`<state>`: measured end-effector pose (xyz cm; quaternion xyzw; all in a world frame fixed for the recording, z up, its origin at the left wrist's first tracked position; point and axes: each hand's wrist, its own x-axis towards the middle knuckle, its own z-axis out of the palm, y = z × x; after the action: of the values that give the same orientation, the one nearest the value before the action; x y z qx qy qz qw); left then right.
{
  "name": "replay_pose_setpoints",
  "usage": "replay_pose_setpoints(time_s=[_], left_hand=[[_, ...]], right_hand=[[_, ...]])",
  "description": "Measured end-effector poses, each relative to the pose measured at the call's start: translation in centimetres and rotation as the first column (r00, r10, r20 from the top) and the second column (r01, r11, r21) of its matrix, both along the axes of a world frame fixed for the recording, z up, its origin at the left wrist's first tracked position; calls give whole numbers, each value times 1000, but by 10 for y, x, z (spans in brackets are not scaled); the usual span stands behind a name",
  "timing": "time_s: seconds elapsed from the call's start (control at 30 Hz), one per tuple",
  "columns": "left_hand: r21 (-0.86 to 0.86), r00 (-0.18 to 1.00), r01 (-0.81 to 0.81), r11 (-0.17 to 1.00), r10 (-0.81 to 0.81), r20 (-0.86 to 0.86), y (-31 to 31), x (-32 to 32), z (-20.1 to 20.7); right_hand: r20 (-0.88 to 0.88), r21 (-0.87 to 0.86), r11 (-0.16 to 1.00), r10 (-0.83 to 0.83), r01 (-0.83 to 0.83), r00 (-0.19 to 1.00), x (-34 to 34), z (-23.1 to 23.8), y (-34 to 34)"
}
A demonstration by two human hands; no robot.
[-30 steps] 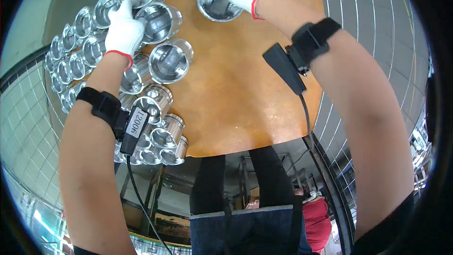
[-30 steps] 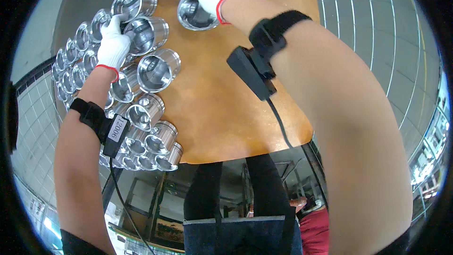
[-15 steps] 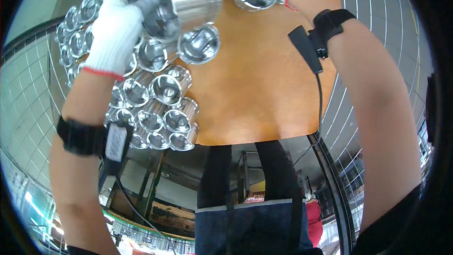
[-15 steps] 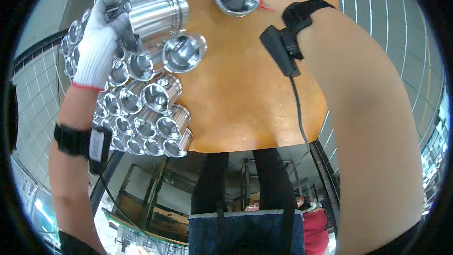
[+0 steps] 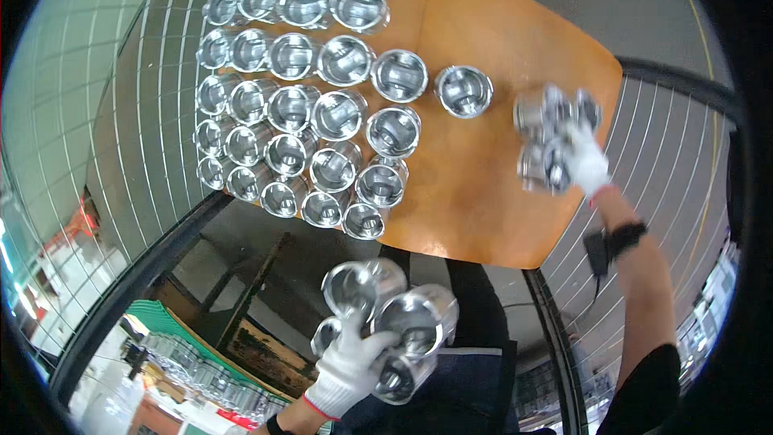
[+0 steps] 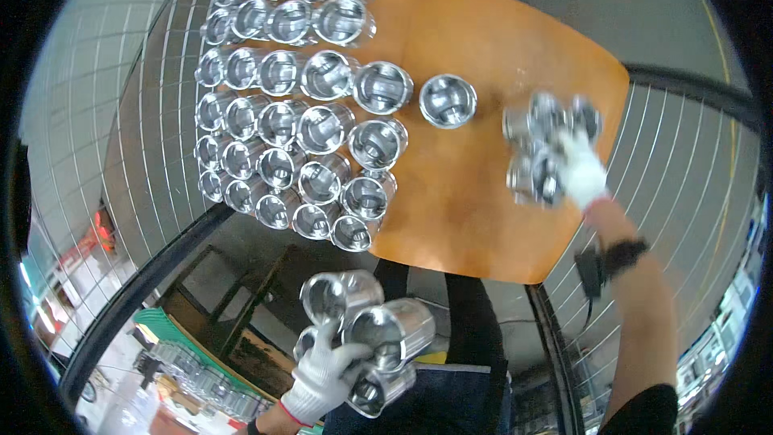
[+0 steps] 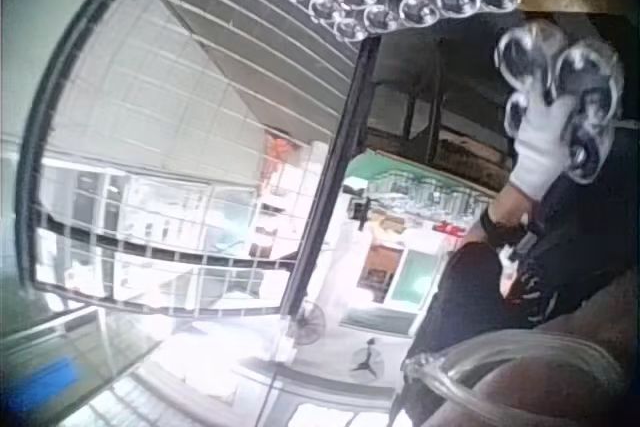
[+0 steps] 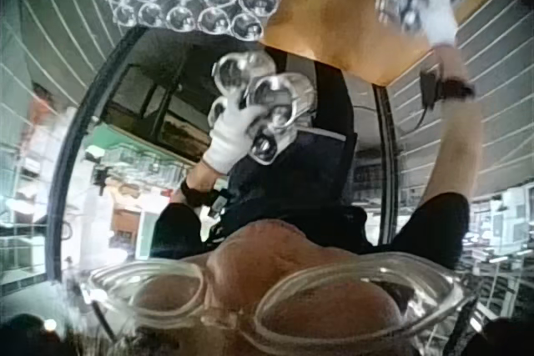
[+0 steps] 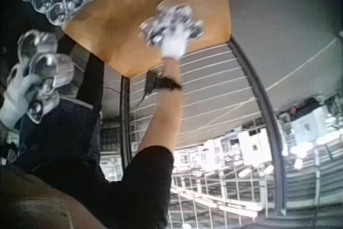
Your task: Inspecting and deburring metal pistons at an industrial workstation.
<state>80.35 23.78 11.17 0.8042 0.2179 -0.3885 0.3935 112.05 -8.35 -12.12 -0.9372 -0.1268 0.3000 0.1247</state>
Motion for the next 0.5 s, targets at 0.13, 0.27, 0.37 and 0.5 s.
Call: replay_pose_setpoints(time_s=[0.13, 0.27, 0.37, 0.5], left_hand=[[112, 998, -30, 993, 36, -47, 11, -55, 37], [217, 966, -248, 944, 224, 128, 23, -104, 78], [285, 910, -355, 890, 259, 325, 16, -135, 103], [296, 798, -557, 776, 401, 449, -10, -176, 140]], right_hand=[[-282, 126, 947, -250, 294, 926, -101, 47, -82], [-415, 28, 998, -33, 50, 909, -169, 155, -38], [-370, 83, 990, 134, -111, 919, -193, 218, -20], [-340, 98, 979, 201, -178, 919, -209, 274, 4]])
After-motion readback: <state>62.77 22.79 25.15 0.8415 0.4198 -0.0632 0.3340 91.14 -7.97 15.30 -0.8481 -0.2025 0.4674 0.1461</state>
